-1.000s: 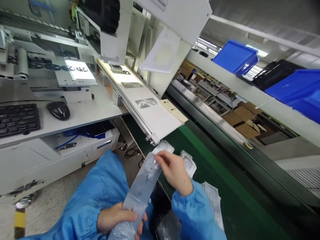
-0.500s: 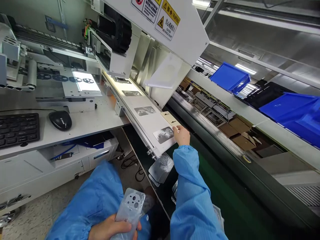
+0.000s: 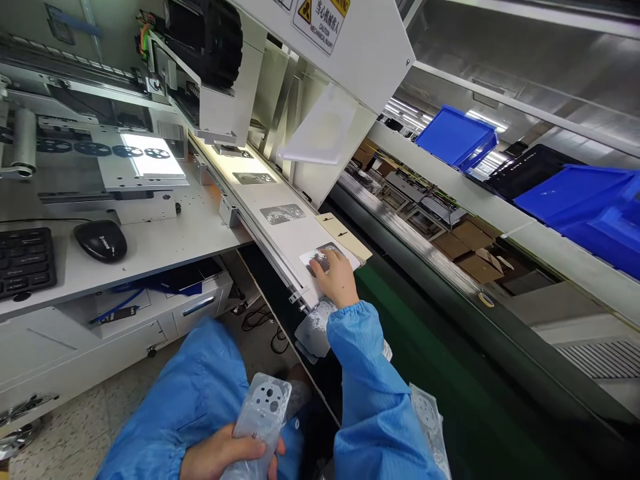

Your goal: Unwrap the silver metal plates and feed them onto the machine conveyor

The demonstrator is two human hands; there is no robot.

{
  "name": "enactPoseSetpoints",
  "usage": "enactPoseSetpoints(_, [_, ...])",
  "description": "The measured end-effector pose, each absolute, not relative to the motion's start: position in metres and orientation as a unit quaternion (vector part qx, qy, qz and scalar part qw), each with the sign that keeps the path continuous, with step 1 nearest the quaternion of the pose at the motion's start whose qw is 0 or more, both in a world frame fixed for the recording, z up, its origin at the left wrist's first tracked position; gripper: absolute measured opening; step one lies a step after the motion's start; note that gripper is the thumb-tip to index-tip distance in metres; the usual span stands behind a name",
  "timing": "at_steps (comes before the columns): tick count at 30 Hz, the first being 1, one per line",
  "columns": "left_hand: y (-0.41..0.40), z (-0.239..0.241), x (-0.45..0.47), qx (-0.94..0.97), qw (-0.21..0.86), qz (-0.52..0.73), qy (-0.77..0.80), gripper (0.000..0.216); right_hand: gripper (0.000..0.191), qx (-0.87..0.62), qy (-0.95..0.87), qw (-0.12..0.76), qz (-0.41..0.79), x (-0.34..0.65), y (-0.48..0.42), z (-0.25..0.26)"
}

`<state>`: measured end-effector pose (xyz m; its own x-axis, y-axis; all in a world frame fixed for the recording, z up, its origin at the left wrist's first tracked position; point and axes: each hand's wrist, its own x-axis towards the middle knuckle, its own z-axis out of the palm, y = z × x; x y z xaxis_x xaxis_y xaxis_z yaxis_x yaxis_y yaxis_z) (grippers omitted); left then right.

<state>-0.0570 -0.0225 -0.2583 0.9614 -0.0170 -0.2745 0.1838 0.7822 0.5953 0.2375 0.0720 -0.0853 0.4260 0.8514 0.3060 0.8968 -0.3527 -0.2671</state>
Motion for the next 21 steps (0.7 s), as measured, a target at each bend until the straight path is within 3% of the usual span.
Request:
enactPoseSetpoints(4, [-0.025,-0.249,-0.055,0.26,0.951,-0.091,0.143,0.046,0.029,-0.769,-0.58,0.266,0.031,0.197,0.013,-0.064])
enactPoseSetpoints(10, [-0.024,-0.228,-0.045,0.278,0.942,-0.156,0.105,0.054,0.016,-0.694,-0.639,0.133,0.305,0.139,-0.09,-0.08])
enactPoseSetpoints(13, [-0.032,-0.229,-0.04,0.278,0.938,-0.182,0.093,0.053,0.019,-0.67,-0.621,0.172,0.369,0.166,-0.101,-0.093])
enactPoseSetpoints(16, [-0.041,-0.235,-0.04,0.281,0.932,-0.205,0.097,0.049,0.022,-0.73,-0.56,0.17,0.352,0.222,-0.084,-0.1])
enactPoseSetpoints(21, [-0.044,-0.24,-0.045,0.286,0.93,-0.19,0.128,0.038,0.016,-0.895,-0.421,0.007,0.149,0.294,-0.029,-0.112])
